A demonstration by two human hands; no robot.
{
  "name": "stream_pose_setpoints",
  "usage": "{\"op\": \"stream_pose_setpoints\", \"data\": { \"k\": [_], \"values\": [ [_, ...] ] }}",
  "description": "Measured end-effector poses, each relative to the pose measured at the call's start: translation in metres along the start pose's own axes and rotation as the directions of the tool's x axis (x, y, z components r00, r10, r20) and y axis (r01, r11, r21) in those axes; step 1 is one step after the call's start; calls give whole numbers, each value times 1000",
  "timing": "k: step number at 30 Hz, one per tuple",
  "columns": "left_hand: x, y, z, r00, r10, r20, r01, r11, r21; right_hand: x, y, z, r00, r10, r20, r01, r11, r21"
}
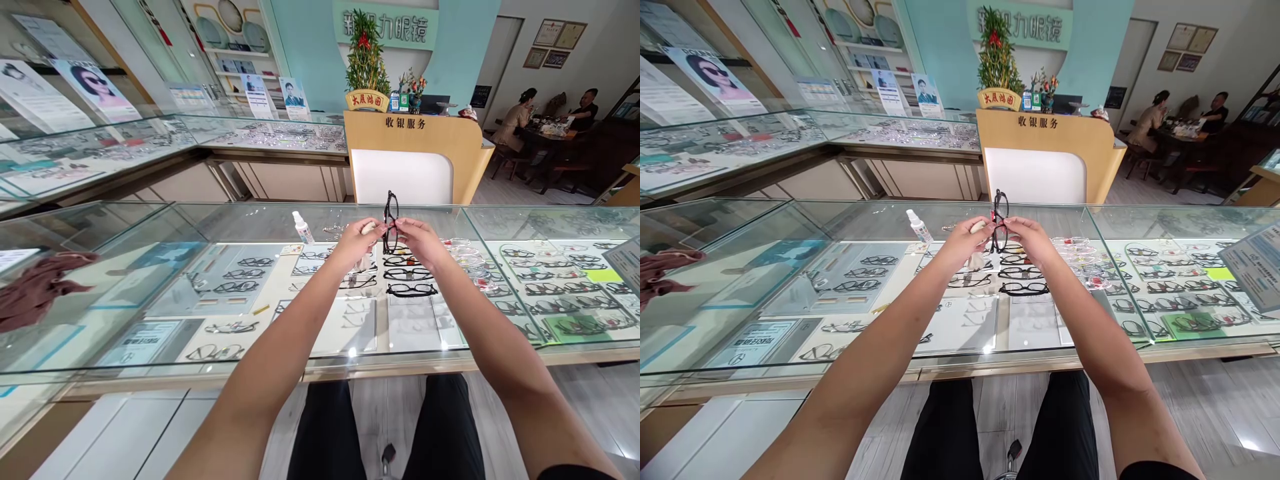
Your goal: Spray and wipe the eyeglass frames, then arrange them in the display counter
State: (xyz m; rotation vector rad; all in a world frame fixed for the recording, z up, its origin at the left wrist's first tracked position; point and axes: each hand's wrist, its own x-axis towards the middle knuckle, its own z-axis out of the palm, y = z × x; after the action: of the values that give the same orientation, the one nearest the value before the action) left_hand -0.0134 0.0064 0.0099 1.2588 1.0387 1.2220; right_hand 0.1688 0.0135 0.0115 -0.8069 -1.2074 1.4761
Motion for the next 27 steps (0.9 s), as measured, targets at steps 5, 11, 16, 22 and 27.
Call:
{"op": "stream_pose_setpoints", "data": {
  "k": [5,11,16,22,27],
  "values": [
    [-1,-1,1,999,5,48,-3,999,-41,1,0,-2,999,24,42,-28,995,96],
    [-2,-2,1,999,-5,53,8,999,-53,2,1,-4,997,36,65,-44,990,131],
    [0,-2,-1,999,4,55,4,991,-134,4,-3,-8,999,39,16,-41,985,168],
    [4,10,-13,983,-117,140,167,890,-425,3,-15,-22,988,148,53,-155,973,169],
    [4,19,-23,938,-234,256,343,732,-589,4,-17,-28,968,239,79,-249,953,175]
  ]
}}
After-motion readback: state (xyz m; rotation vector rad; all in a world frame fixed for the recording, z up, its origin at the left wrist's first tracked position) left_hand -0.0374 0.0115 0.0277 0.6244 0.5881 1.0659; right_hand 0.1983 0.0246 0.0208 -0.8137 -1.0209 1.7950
